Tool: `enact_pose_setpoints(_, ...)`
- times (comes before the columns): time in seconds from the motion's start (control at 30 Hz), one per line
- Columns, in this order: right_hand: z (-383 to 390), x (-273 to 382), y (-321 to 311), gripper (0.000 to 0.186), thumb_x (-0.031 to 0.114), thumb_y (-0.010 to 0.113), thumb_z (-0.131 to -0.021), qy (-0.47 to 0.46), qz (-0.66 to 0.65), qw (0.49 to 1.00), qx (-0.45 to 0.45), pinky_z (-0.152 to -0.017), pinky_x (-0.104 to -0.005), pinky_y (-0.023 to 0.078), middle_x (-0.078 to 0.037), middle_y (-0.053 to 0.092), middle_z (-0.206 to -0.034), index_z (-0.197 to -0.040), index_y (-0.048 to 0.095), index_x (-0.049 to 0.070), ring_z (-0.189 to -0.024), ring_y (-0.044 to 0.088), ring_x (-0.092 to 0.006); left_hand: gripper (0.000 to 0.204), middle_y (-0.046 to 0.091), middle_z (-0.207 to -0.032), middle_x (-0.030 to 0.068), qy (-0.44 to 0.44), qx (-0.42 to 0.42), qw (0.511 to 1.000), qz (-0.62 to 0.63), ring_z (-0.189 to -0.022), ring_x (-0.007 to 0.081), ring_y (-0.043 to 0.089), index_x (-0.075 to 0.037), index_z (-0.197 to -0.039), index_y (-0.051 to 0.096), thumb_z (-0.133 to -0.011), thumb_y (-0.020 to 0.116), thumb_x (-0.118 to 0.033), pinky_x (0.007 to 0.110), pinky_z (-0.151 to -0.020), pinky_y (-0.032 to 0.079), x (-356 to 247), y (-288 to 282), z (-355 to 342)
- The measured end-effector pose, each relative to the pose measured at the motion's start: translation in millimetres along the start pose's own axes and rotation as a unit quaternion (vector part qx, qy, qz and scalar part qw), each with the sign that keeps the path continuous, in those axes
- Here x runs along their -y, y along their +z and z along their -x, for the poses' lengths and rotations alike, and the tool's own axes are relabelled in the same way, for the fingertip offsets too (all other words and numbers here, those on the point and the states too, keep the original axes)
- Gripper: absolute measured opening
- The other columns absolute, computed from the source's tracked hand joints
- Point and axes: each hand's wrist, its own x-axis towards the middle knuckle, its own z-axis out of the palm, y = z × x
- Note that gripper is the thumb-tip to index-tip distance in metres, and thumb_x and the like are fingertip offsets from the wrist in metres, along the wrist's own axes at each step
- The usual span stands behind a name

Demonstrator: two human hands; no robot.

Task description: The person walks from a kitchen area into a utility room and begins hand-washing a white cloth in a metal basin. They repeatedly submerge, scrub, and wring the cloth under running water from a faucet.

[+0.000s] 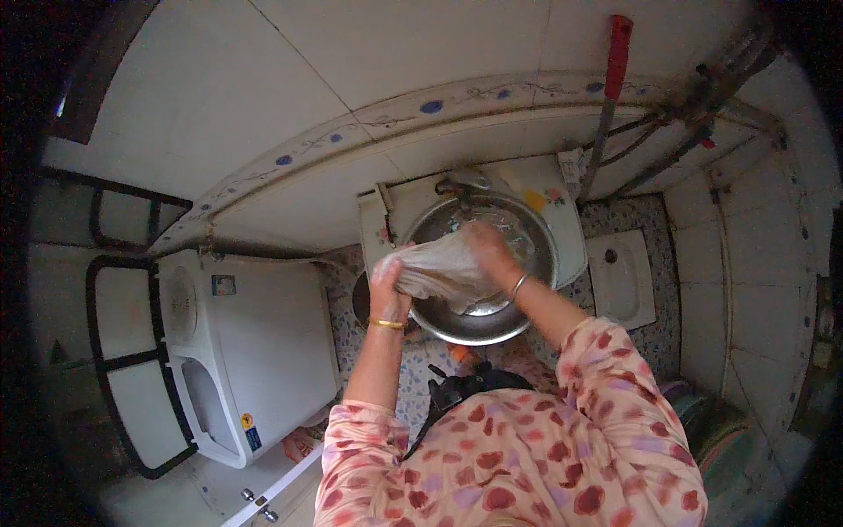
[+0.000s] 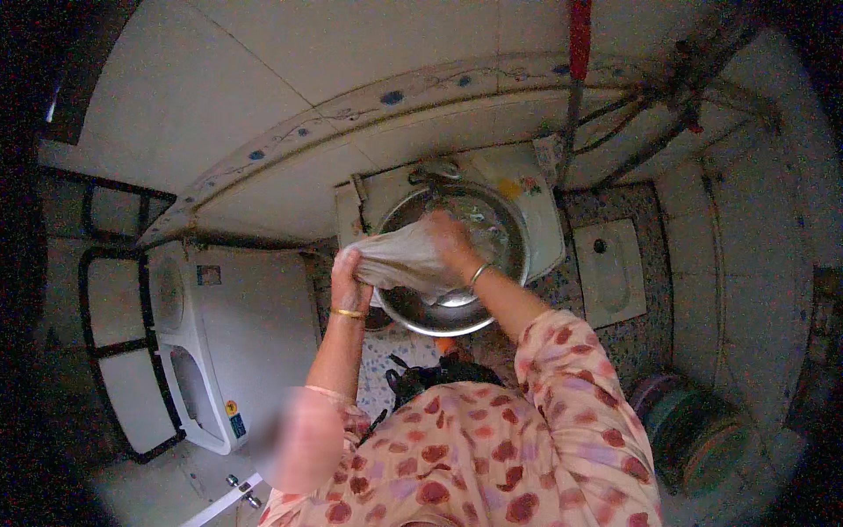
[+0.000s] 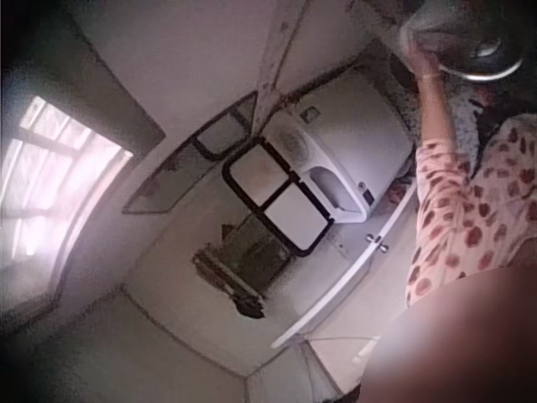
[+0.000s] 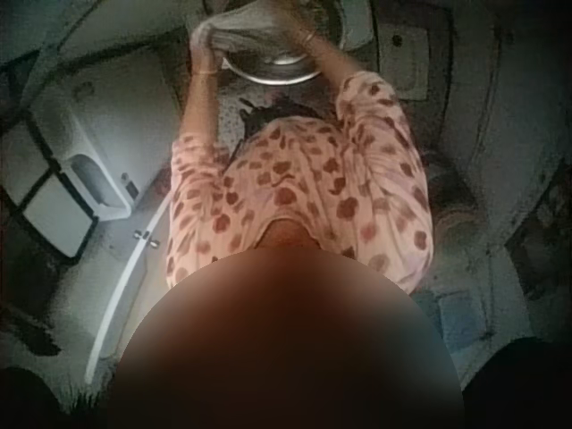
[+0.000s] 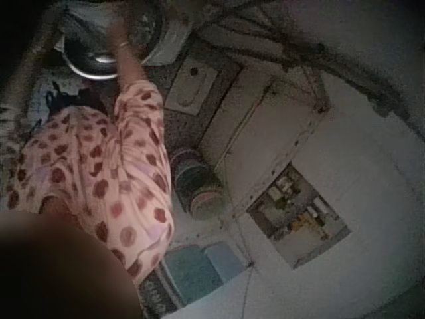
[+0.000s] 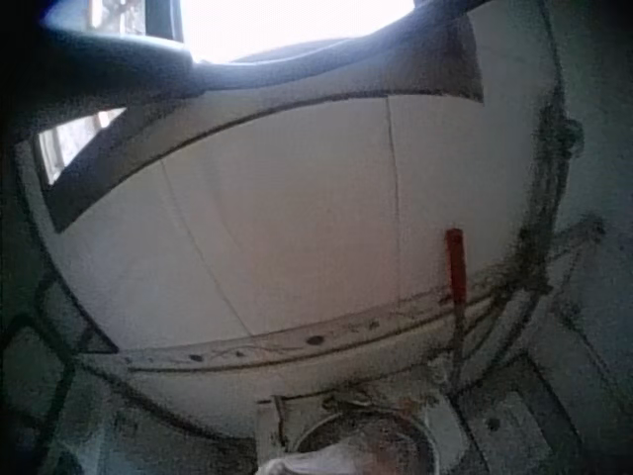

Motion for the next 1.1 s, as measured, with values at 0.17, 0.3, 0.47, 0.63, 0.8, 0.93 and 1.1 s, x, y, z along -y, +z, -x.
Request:
enact_pose_setpoints(0.17, 46.9, 132.3, 23.5, 0.018, 0.022, 0.048, -0.081, -0.161, -0.047, 0.968, 0.189, -0.061, -0.0408, 0.046, -0.014, 0.056, -0.079, -0.080, 0.054, 0.006, -0.071, 0.056, -0.0320, 0.022, 0.051, -0.071, 0.0038, -0.121, -0.036, 0.974, 0.190, -0.059, 0.0164, 0.046, -0.003, -0.090, 0.051, -0.085, 0.052, -0.025, 0.033, -0.059, 0.042, 40.9, -47.6, -31.3)
enact_pose_setpoints(0.3, 21.0, 114.3, 29.2, 0.017, 0.022, 0.049, -0.080, -0.120, 0.066, 0.980, 0.145, -0.055, -0.0398, 0.047, -0.013, 0.056, -0.076, -0.081, 0.055, 0.006, -0.067, 0.058, -0.0307, 0.028, 0.046, -0.058, 0.0022, -0.106, 0.029, 0.957, 0.269, -0.056, 0.0170, 0.045, -0.010, -0.072, 0.047, -0.088, 0.046, -0.033, 0.036, -0.056, 0.042, 54.2, -36.1, -21.9)
enact_pose_setpoints(0.47, -3.1, 87.9, 29.3, 0.017, 0.020, 0.050, -0.077, -0.057, 0.173, 0.972, 0.150, -0.053, -0.0382, 0.049, -0.015, 0.058, -0.074, -0.077, 0.057, 0.004, -0.065, 0.060, -0.0294, 0.035, 0.045, -0.057, 0.0008, -0.151, -0.203, 0.944, 0.212, -0.055, 0.0198, 0.046, -0.015, -0.059, 0.040, -0.088, 0.042, -0.035, 0.037, -0.053, 0.039, 44.1, 16.1, -19.5)
enact_pose_setpoints(0.63, 39.0, 128.6, 31.9, 0.016, 0.019, 0.051, -0.075, -0.136, 0.066, 0.979, 0.135, -0.050, -0.0401, 0.049, -0.016, 0.059, -0.072, -0.077, 0.057, 0.004, -0.064, 0.061, -0.0301, 0.036, 0.043, -0.054, 0.0000, -0.163, 0.014, 0.946, 0.281, -0.050, 0.0187, 0.043, -0.014, -0.059, 0.041, -0.087, 0.042, -0.036, 0.036, -0.051, 0.039, 53.0, -38.6, -25.1)
enact_pose_setpoints(0.8, -0.1, 82.0, 14.4, 0.024, 0.025, 0.047, -0.080, 0.044, 0.070, 0.986, 0.142, -0.063, -0.0437, 0.046, -0.017, 0.059, -0.075, -0.079, 0.056, 0.003, -0.069, 0.057, -0.0376, 0.035, 0.042, -0.054, 0.0005, -0.178, -0.145, 0.942, 0.244, -0.050, 0.0167, 0.042, -0.015, -0.059, 0.040, -0.088, 0.044, -0.035, 0.033, -0.053, 0.041, 32.5, 27.8, -1.6)
enact_pose_setpoints(0.93, -8.5, 35.0, 21.7, 0.029, 0.028, 0.046, -0.084, -0.065, 0.076, 0.983, 0.155, -0.066, -0.0404, 0.044, -0.017, 0.057, -0.078, -0.079, 0.056, 0.002, -0.073, 0.056, -0.0330, 0.025, 0.048, -0.065, 0.0034, -0.151, 0.007, 0.956, 0.253, -0.061, 0.0184, 0.049, -0.012, -0.071, 0.046, -0.089, 0.046, -0.030, 0.033, -0.060, 0.045, 39.1, -9.4, -5.1)
enact_pose_setpoints(1.1, -20.9, 52.7, -33.7, 0.030, 0.031, 0.050, -0.084, 0.171, -0.350, 0.917, 0.091, -0.059, -0.0317, 0.040, -0.006, 0.050, -0.069, -0.074, 0.052, 0.003, -0.064, 0.046, -0.0143, 0.021, 0.052, -0.073, 0.0032, -0.037, 0.030, 0.982, -0.182, -0.073, 0.0213, 0.054, -0.006, -0.083, 0.052, -0.080, 0.059, -0.026, 0.033, -0.071, 0.046, -7.5, 0.1, 9.7)
